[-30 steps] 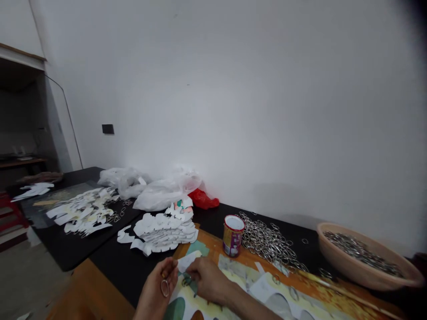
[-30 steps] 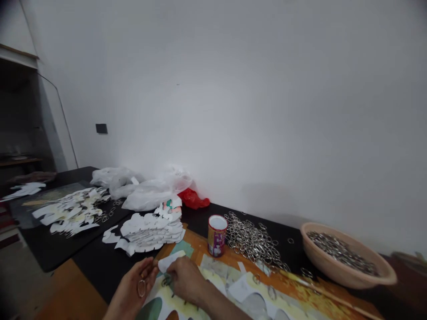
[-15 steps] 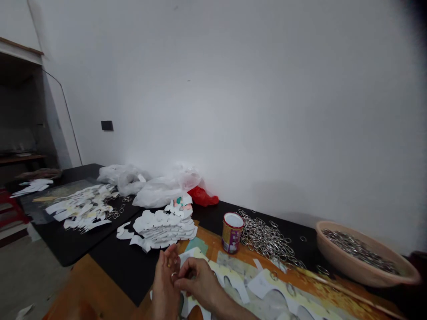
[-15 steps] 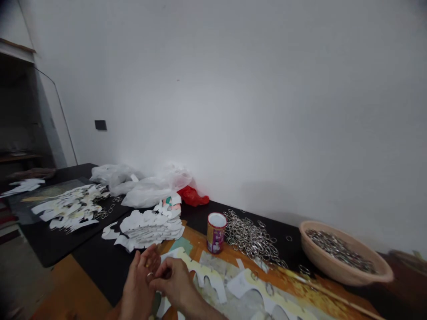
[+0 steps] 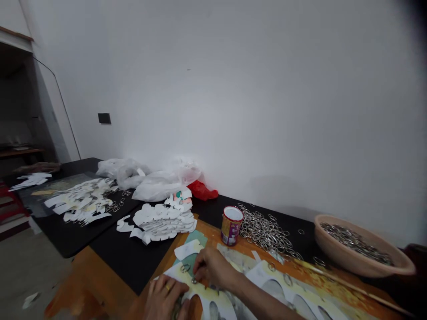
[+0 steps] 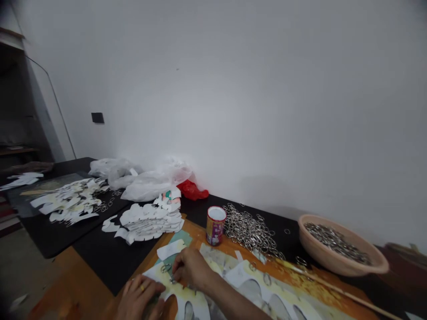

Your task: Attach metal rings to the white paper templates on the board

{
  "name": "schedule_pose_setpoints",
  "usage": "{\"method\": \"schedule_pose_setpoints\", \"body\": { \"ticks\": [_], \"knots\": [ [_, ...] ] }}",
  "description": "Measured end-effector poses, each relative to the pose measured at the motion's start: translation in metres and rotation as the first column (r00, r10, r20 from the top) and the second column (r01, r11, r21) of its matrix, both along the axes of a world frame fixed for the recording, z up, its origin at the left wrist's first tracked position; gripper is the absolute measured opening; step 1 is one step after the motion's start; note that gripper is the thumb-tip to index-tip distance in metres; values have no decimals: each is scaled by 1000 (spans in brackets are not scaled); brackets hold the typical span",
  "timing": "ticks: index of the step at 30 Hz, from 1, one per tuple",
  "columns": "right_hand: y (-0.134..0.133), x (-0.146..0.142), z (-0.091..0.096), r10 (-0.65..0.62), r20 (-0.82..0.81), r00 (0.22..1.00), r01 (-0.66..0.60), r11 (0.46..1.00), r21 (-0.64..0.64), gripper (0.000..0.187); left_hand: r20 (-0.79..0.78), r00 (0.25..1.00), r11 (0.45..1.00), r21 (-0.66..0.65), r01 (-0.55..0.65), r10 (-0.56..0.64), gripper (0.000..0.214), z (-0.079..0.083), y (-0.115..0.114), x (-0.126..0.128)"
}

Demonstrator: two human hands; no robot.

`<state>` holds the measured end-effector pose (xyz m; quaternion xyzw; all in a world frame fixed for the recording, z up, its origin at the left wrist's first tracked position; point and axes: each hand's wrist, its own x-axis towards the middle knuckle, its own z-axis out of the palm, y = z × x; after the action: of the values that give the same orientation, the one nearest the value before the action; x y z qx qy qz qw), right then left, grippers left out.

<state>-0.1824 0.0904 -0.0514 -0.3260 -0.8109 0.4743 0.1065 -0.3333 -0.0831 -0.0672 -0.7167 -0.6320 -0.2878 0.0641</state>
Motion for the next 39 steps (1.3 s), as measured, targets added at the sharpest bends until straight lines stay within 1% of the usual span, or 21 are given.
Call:
{"method": "schedule_pose_setpoints", "body": {
  "ticks": [2, 4, 8, 11, 15, 17, 21, 25, 28, 32, 35, 37, 39],
  "knots": [
    [0, -4, -1, 48, 62, 997, -52, 997, 65, 17, -77, 997, 1000, 13, -2, 3, 11, -2, 3, 3],
    [0, -7, 1, 82, 120, 989, -97, 988, 123, 18, -120, 993, 1000, 7, 0, 1, 9, -5, 5, 4],
    [-1, -13, 6, 110, 216, 970, -155, 967, 203, 14, -210, 978, 999, 32, 14, -8, 13, -6, 5, 3],
    [-3, -14, 8, 128, 253, 959, -189, 954, 235, 16, -264, 964, 998, 65, 5, 13, 21, -2, 6, 4],
    [-4, -15, 9, 130, 271, 954, -202, 945, 257, 15, -312, 950, 995, 95, -4, 33, 40, 7, 8, 6],
    [-4, -15, 9, 136, 261, 956, -205, 944, 260, 15, -293, 955, 995, 102, -13, 43, 41, 8, 9, 7],
    [-4, -12, 10, 166, 216, 962, -221, 939, 264, 18, -226, 972, 996, 85, -40, 58, 31, 5, 10, 8],
    [-9, -4, 16, 142, 147, 979, -183, 930, 318, 19, -193, 978, 995, 82, -62, 76, 19, 1, 11, 9],
    [-12, 4, 21, 125, 117, 985, -158, 926, 344, 18, -187, 980, 995, 77, -57, 70, 15, 0, 12, 10],
    [-12, 10, 21, 118, 144, 983, -163, 917, 363, 18, -221, 974, 996, 88, -23, 42, 17, 3, 14, 8],
    [-12, 10, 17, 100, 187, 977, -166, 908, 384, 19, -243, 970, 998, 58, 3, 11, 18, 7, 15, 8],
    [-12, 9, 14, 94, 209, 973, -172, 903, 394, 18, -208, 978, 1000, 23, 5, 0, 17, 10, 16, 8],
    [-12, 8, 12, 98, 225, 969, -184, 897, 403, 19, -143, 990, 1000, -16, -14, 11, 19, 12, 16, 9]
  ]
}}
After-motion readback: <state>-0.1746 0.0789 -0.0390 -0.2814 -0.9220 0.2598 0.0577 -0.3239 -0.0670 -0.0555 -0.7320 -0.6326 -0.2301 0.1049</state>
